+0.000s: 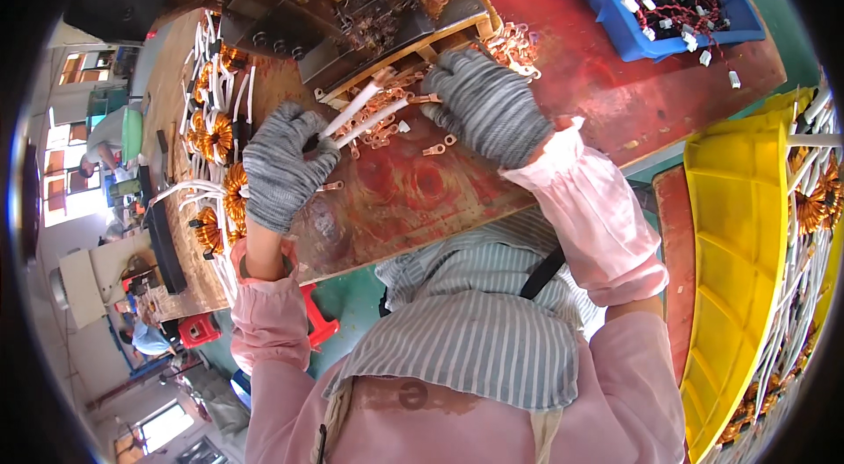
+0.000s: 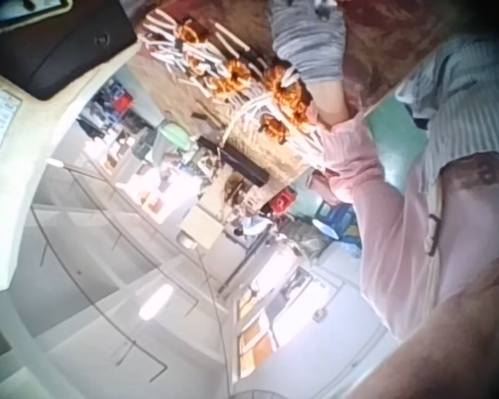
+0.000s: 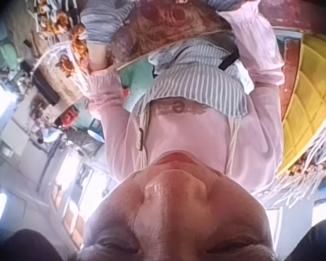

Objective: The person assembles electrical components by inserting copper rings onto the ends of white insulated wires attached to copper coils. They use a crimping tool to secure the rings onto the wires and place the finished assemblies on the workbench.

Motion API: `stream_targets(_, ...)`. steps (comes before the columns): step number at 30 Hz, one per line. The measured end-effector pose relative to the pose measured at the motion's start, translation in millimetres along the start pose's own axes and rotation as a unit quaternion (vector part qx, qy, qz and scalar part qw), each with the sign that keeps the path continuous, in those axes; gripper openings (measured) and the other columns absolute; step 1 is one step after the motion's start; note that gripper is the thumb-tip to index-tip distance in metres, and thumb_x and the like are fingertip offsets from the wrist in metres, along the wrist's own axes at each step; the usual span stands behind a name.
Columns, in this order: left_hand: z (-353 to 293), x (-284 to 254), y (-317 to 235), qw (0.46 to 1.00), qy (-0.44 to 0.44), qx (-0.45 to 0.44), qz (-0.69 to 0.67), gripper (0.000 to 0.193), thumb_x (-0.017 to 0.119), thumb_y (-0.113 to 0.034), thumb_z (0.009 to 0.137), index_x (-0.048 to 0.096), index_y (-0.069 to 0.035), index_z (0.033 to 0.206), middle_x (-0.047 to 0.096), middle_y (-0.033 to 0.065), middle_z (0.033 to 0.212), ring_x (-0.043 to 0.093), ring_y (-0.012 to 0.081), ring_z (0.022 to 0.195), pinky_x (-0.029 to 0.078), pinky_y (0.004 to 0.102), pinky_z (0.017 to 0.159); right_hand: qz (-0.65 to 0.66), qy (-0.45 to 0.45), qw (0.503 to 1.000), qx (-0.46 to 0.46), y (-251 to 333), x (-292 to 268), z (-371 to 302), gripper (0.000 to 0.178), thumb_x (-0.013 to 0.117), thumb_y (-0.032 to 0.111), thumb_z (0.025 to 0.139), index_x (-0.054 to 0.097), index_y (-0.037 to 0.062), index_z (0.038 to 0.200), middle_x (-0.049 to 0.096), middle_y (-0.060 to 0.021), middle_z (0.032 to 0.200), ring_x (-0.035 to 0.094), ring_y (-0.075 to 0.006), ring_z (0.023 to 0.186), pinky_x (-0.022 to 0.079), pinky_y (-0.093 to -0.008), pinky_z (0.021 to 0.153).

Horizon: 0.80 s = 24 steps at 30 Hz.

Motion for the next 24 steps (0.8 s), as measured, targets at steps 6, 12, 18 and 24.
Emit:
stream_targets(6,-9.4,9.5,7.3,0.934,-0.097,-0.02,-0.343,0.019,0.058,-0.004,0.075,0.058,-0.003,0.094,0.058,0.0099,0.091,0.06,0.0188,0.075,0.049,0.027,0.066,0.024,-0.085,0.996,0.015,-11.6,-6.4,-8.8,0.026,0.062,0.025,0.077,0.056,0.0066,0.095,0.058,-0.0112,0.091,0.058,-0.0289,0.081,0.047,-0.0376,0.071)
stream_targets(12,3.3,-2.6,-15.3,0.916,-0.157,0.067,-0.364,0.025,0.057,-0.005,0.081,0.059,-0.006,0.106,0.059,0.0095,0.088,0.058,0.0204,0.075,0.046,0.0286,0.067,0.103,-0.086,0.988,0.081,-12.3,-22.5,-13.5,0.024,0.064,0.025,0.077,0.058,0.0057,0.091,0.06,-0.0113,0.084,0.06,-0.0275,0.075,0.048,-0.0347,0.065)
stream_targets(18,15.3,3.2,-35.7,0.919,-0.2,0.107,-0.322,0.031,0.056,-0.011,0.081,0.058,-0.015,0.111,0.057,0.0073,0.084,0.057,0.0237,0.07,0.047,0.0315,0.063,0.335,-0.069,0.932,0.123,-4.7,-17.0,-16.3,0.022,0.067,0.018,0.077,0.062,0.0031,0.092,0.061,-0.0048,0.079,0.057,-0.0117,0.07,0.047,-0.0253,0.066)
stream_targets(24,20.9,-4.6,-63.1,0.995,-0.039,0.073,0.061,0.03,0.053,-0.013,0.082,0.06,-0.018,0.111,0.061,0.0091,0.084,0.058,0.0256,0.066,0.048,0.0329,0.059,0.438,-0.027,0.877,0.195,-2.3,-15.5,-21.1,0.02,0.066,0.015,0.079,0.062,0.0031,0.095,0.062,-0.0012,0.081,0.056,-0.0073,0.074,0.046,-0.0229,0.067)
Point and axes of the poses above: each hand's wrist, its own z-axis towards the middle knuckle, its own x-axis out of the palm, y = z × x, the point moved 4 cm from there along z, towards the middle knuckle
